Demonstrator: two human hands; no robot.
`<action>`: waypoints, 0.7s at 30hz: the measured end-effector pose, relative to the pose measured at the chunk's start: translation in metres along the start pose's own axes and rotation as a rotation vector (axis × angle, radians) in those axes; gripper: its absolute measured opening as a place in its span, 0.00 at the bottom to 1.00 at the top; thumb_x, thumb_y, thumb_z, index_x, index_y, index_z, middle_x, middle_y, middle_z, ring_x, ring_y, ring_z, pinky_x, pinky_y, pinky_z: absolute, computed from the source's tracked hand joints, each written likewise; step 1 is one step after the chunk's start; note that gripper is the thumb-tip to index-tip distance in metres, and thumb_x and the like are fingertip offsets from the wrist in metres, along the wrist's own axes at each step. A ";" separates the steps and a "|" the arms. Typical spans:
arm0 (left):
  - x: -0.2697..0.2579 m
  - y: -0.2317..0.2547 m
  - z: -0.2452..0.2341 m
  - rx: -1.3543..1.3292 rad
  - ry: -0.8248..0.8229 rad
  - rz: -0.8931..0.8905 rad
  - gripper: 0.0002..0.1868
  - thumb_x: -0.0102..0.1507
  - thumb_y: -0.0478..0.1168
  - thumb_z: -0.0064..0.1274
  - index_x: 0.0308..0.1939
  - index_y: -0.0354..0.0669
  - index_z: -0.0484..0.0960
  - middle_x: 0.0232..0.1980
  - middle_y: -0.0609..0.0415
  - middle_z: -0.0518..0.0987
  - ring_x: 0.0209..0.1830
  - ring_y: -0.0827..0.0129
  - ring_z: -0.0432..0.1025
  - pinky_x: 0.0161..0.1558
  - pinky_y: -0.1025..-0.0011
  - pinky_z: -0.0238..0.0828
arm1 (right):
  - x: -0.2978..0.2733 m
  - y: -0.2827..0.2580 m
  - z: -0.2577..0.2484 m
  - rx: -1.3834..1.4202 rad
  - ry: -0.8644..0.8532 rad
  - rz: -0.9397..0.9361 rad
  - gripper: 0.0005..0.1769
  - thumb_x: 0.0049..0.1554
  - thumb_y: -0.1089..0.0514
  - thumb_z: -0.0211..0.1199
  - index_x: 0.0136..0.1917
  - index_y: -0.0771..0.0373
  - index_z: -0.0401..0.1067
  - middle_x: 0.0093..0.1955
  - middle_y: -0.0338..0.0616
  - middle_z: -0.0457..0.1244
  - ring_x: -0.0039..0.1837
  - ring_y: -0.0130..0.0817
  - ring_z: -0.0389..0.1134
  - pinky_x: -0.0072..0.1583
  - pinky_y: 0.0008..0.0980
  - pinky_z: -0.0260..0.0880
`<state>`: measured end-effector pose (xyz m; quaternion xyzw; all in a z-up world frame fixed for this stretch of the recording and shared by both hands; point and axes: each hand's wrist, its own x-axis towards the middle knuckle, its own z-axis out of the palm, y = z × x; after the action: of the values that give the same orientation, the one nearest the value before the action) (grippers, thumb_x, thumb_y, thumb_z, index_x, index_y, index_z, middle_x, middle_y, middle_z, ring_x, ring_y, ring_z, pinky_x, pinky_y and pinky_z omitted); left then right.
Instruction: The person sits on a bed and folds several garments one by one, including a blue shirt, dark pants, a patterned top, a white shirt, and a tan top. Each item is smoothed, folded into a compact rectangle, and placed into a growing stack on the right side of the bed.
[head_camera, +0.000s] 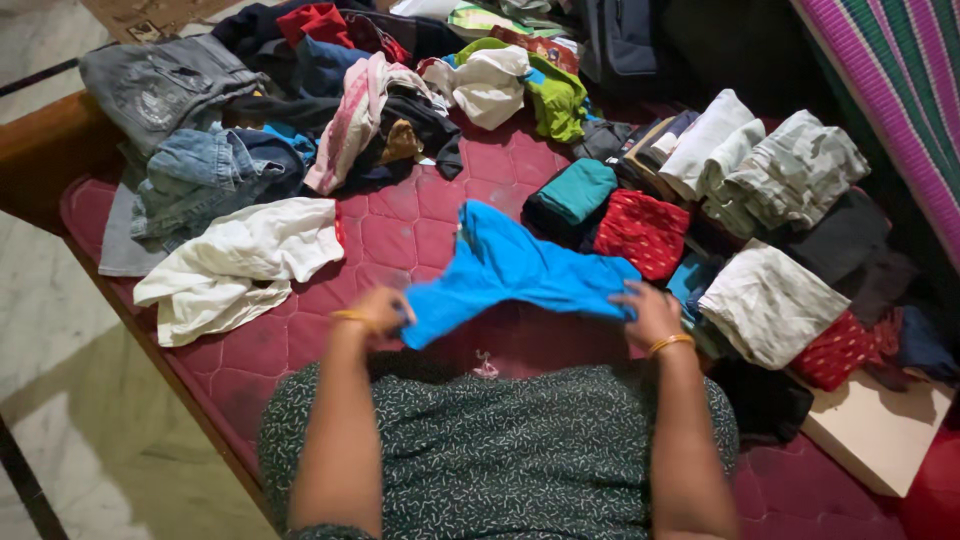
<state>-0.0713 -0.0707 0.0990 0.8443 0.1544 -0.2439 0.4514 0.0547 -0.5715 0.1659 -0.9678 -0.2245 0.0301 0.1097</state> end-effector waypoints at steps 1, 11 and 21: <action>0.005 0.007 0.017 0.213 -0.119 -0.139 0.12 0.61 0.43 0.59 0.43 0.41 0.89 0.39 0.46 0.87 0.34 0.63 0.81 0.39 0.64 0.77 | -0.008 0.006 0.016 -0.012 -0.065 0.053 0.37 0.32 0.60 0.76 0.59 0.46 0.79 0.70 0.47 0.60 0.72 0.49 0.60 0.67 0.63 0.53; 0.033 0.051 0.066 0.393 0.292 0.051 0.25 0.60 0.54 0.61 0.54 0.44 0.83 0.59 0.37 0.78 0.59 0.44 0.73 0.61 0.52 0.70 | 0.004 -0.007 0.087 0.467 -0.011 0.192 0.14 0.54 0.54 0.69 0.53 0.56 0.81 0.54 0.44 0.73 0.55 0.36 0.75 0.58 0.34 0.74; 0.085 0.032 0.132 0.473 0.542 0.039 0.18 0.61 0.40 0.57 0.54 0.44 0.76 0.55 0.37 0.77 0.52 0.42 0.77 0.52 0.52 0.77 | 0.114 -0.180 0.171 0.845 0.059 -0.042 0.13 0.59 0.58 0.61 0.54 0.63 0.78 0.49 0.50 0.73 0.52 0.37 0.75 0.55 0.35 0.74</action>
<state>-0.0206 -0.1953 0.0117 0.9622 0.1918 -0.0315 0.1908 0.0614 -0.3293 0.0387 -0.8335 -0.2090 0.0893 0.5036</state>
